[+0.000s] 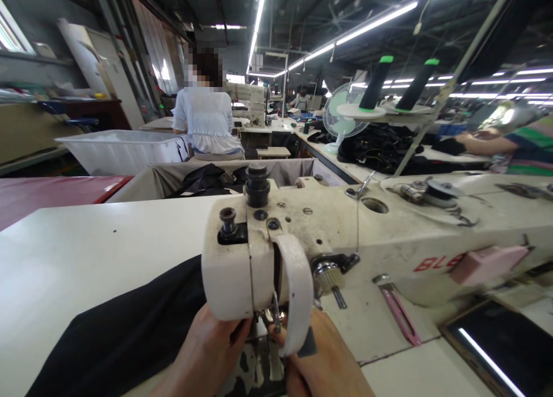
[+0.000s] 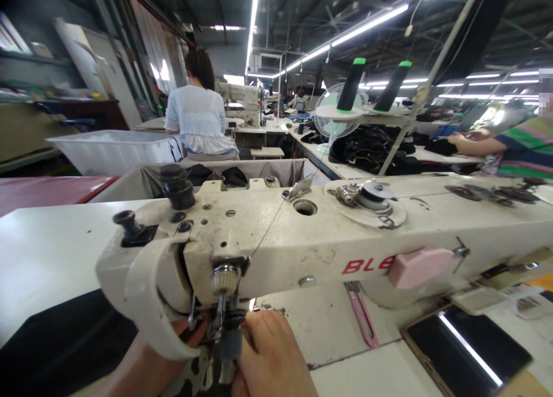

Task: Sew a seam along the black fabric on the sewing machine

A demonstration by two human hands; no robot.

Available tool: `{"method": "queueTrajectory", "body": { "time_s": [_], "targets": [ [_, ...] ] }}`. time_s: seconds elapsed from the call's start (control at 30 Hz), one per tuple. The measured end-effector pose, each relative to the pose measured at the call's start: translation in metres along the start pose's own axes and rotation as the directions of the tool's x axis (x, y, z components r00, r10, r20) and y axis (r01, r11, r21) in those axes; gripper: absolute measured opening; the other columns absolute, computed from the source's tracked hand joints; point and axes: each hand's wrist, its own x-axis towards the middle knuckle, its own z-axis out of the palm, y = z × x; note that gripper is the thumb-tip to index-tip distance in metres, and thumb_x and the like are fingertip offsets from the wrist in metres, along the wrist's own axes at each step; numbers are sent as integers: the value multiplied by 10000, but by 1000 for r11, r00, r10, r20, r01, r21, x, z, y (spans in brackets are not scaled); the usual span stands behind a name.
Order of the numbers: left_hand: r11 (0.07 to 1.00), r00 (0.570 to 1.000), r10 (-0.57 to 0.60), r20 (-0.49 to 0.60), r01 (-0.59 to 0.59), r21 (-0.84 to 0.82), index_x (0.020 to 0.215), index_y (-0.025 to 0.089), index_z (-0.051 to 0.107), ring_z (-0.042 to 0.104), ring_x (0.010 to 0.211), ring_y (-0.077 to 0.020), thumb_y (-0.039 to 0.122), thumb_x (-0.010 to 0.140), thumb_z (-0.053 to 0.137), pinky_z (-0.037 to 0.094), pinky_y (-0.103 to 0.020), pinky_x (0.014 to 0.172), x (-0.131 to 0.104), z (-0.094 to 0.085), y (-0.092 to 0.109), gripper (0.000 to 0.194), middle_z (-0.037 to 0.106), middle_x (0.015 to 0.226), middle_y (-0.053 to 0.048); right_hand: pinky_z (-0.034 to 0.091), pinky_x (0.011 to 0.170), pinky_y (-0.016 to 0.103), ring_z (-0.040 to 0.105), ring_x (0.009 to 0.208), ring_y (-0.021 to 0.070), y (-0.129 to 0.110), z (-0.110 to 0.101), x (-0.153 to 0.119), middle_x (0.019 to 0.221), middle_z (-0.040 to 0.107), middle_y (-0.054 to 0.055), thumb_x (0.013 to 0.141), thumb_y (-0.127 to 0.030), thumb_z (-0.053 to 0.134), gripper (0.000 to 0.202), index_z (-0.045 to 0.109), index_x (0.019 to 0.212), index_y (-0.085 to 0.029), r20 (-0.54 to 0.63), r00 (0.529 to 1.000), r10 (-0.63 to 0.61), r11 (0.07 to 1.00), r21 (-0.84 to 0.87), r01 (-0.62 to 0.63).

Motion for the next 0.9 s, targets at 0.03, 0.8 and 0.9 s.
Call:
{"method": "queueTrajectory", "body": {
  "time_s": [0.03, 0.8, 0.9],
  "targets": [
    [1000, 1000, 10, -18, -9, 20, 792, 233, 642, 695, 712, -241, 208, 868, 509, 597, -346, 636, 1, 0, -1, 155, 713, 781, -31, 516, 767, 388, 577, 888, 265, 0, 0, 0, 975, 625, 100, 646, -35, 470, 392, 607, 980, -188, -14, 1000, -4, 1000, 9, 4],
    [995, 996, -61, 62, 56, 79, 888, 192, 731, 736, 750, -244, 249, 841, 511, 609, -380, 790, 10, -12, 0, 232, 761, 908, -58, 502, 713, 330, 601, 836, 240, -3, -1, 2, 936, 653, 59, 633, -33, 512, 343, 613, 907, -213, -63, 998, 31, 999, 28, -29],
    [996, 994, -77, 71, 74, 51, 898, 204, 739, 732, 823, -248, 255, 838, 538, 601, -362, 815, 11, -12, -1, 216, 762, 918, -47, 487, 694, 324, 600, 830, 236, -2, 3, 2, 926, 649, 51, 646, -27, 506, 354, 616, 931, -205, -65, 997, 34, 999, 26, -32]
  ]
}}
